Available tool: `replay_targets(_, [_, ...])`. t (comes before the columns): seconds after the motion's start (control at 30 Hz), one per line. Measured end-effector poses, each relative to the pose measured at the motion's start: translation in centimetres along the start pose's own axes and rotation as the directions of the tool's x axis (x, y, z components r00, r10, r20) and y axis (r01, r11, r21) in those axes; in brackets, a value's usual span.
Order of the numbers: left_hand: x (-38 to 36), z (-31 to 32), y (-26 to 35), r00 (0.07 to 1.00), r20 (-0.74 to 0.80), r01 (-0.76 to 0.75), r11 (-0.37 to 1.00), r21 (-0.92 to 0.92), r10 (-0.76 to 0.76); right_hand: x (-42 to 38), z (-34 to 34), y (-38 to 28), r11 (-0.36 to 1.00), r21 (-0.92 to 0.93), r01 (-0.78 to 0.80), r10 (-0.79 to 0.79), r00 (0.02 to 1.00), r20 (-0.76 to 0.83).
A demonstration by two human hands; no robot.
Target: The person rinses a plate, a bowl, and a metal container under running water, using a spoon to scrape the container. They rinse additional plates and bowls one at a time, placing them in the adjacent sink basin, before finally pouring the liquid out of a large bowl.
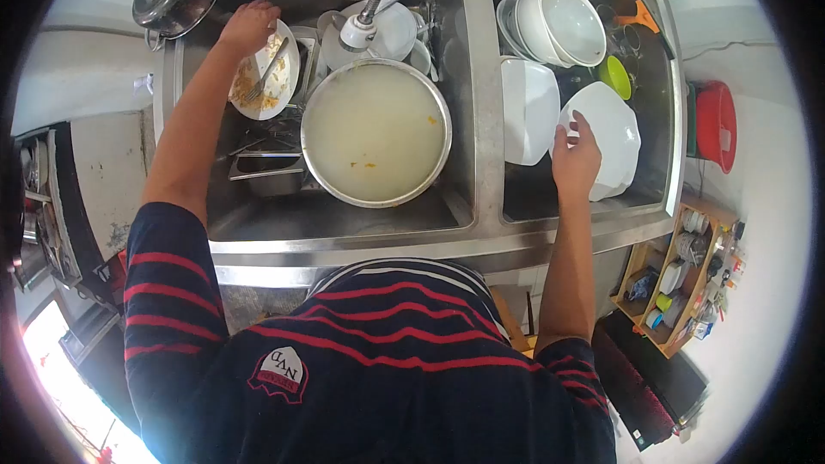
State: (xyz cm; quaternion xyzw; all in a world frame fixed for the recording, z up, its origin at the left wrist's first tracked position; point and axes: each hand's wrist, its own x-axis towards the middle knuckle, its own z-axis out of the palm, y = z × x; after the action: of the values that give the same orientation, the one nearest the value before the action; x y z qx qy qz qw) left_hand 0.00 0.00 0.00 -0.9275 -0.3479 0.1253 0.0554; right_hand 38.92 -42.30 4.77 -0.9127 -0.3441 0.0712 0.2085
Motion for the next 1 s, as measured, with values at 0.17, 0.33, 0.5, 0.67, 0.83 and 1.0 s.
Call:
replay_targets(0.17, [1.7,-2.4,-1.2,0.974,0.220,-0.026,0.994,-0.109,0.050,-0.8,-1.3,-3.4,0.959,0.254,0.124,-0.081,0.981,-0.175])
replay_targets(0.33, [0.7,-3.3,-2.9,0.967,0.246,-0.031,0.989,-0.145,0.067,-1.6,-0.9,-8.4,0.872,0.382,0.307,-0.237,0.946,-0.220])
replay_targets(0.5, [-2.3,-3.3,-4.0,0.960,0.270,-0.039,0.993,-0.110,0.068,-1.9,3.2,-14.2,0.736,0.568,0.368,-0.373,0.921,-0.114])
replay_targets(0.67, [-6.9,-3.4,-3.0,0.967,0.241,0.117,0.987,-0.114,-0.087,0.8,8.7,-18.4,0.650,0.734,0.197,-0.360,0.930,0.069])
replay_targets(0.83, [-11.3,-5.4,-1.3,0.964,0.161,0.245,0.942,-0.230,-0.211,3.5,11.5,-23.3,0.606,0.795,0.012,-0.317,0.920,0.228])
replay_targets(1.0, [-15.5,-8.1,-0.1,0.902,-0.028,0.394,0.847,-0.356,-0.431,4.2,12.9,-25.0,0.551,0.831,-0.083,-0.377,0.863,0.336])
